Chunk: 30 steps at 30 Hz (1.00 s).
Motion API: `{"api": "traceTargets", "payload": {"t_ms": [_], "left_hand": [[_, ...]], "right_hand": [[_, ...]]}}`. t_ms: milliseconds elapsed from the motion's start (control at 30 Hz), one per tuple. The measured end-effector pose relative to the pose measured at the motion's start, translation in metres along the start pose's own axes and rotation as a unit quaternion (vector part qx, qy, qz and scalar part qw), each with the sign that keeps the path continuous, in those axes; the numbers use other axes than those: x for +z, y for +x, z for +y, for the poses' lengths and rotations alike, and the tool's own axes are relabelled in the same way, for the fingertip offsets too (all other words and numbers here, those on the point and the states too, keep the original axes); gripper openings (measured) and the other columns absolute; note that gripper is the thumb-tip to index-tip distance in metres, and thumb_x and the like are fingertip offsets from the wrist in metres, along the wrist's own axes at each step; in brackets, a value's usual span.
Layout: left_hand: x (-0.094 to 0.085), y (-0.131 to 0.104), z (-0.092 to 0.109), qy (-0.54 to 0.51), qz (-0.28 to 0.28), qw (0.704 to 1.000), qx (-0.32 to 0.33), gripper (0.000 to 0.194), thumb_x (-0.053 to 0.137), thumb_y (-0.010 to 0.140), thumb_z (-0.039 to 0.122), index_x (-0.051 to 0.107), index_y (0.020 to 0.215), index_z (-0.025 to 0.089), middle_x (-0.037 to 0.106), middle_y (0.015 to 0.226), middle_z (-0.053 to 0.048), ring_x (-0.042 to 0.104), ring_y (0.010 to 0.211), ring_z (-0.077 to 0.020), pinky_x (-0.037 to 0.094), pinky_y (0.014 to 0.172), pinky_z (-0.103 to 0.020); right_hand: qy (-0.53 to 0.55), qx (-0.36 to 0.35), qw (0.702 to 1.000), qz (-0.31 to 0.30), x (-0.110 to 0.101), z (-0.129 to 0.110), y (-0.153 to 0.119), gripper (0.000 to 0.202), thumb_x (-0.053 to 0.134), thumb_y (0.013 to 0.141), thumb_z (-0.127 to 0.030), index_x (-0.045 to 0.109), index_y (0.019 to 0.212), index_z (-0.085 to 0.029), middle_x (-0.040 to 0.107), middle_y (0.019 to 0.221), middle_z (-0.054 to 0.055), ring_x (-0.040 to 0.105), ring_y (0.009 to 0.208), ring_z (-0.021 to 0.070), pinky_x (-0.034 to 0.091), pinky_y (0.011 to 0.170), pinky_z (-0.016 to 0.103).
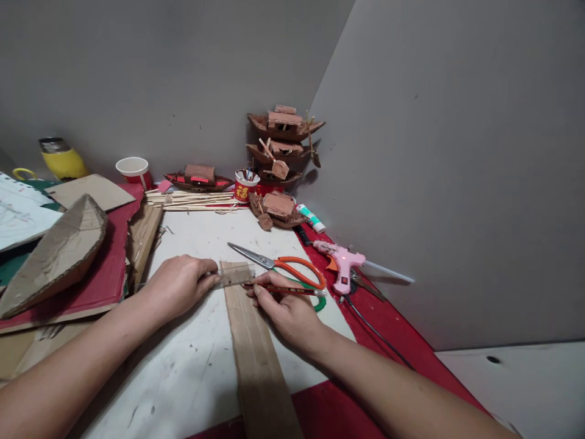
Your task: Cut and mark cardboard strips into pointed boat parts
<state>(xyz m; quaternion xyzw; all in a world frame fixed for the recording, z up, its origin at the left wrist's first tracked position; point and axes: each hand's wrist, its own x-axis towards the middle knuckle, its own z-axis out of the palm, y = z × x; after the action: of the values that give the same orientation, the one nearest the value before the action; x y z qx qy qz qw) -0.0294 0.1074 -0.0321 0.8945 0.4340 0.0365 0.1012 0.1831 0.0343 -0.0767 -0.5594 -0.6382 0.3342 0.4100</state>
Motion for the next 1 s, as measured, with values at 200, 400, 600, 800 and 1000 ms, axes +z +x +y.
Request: {"api": "traceTargets", "payload": {"t_ms": [200, 400, 600, 800, 1000], "left_hand": [[-0.0018, 0.0, 0.0009, 0.002, 0.004, 1.0, 0.007, 0.031, 0.043, 0.092, 0.036, 0.071, 0.092, 0.023, 0.074, 0.079, -0.007, 0.066, 0.07, -0.0232, 0.036, 0.058, -0.028], [-0.0011, -0.0003, 0.0007, -0.003, 0.004, 1.0, 0.007, 0.031, 0.044, 0.092, 0.036, 0.071, 0.094, 0.022, 0.075, 0.08, -0.008, 0.067, 0.072, -0.024, 0.038, 0.06, -0.028], [-0.0008, 0.001, 0.0011, -0.007, 0.005, 1.0, 0.001, 0.031, 0.044, 0.092, 0.036, 0.072, 0.096, 0.022, 0.075, 0.082, -0.009, 0.068, 0.075, -0.0254, 0.039, 0.062, -0.03], [-0.0014, -0.0006, 0.0015, -0.016, 0.008, 1.0, 0.009, 0.03, 0.045, 0.092, 0.035, 0.071, 0.093, 0.022, 0.074, 0.081, -0.009, 0.067, 0.073, -0.0245, 0.038, 0.06, -0.029], [-0.0024, -0.001, 0.0015, -0.027, 0.019, 0.999, 0.007, 0.027, 0.047, 0.09, 0.033, 0.072, 0.089, 0.021, 0.073, 0.076, -0.008, 0.065, 0.069, -0.0221, 0.037, 0.058, -0.027]], "right_hand": [[-0.004, -0.003, 1.0, -0.004, -0.0015, -0.0048, 0.0007, 0.01, 0.049, 0.09, -0.024, 0.058, 0.09, -0.021, 0.067, 0.086, 0.004, 0.065, 0.085, 0.0198, 0.052, 0.075, 0.033], [0.013, 0.007, 1.0, -0.01, -0.0019, -0.0083, 0.0023, 0.01, 0.049, 0.086, -0.02, 0.058, 0.083, -0.02, 0.066, 0.082, 0.003, 0.065, 0.079, 0.0188, 0.052, 0.071, 0.032], [0.011, 0.005, 1.0, -0.007, -0.0013, -0.0047, 0.002, 0.009, 0.049, 0.089, -0.023, 0.057, 0.088, -0.021, 0.066, 0.086, 0.004, 0.064, 0.085, 0.0195, 0.052, 0.076, 0.033], [-0.01, -0.007, 1.0, -0.01, -0.0035, -0.0096, 0.002, 0.009, 0.049, 0.087, -0.021, 0.058, 0.085, -0.021, 0.066, 0.083, 0.003, 0.064, 0.083, 0.0188, 0.051, 0.077, 0.033], [0.009, -0.003, 1.0, -0.019, -0.0029, -0.0048, 0.0012, 0.012, 0.049, 0.089, -0.026, 0.058, 0.082, -0.021, 0.066, 0.08, 0.003, 0.065, 0.077, 0.0194, 0.054, 0.07, 0.032]]}}
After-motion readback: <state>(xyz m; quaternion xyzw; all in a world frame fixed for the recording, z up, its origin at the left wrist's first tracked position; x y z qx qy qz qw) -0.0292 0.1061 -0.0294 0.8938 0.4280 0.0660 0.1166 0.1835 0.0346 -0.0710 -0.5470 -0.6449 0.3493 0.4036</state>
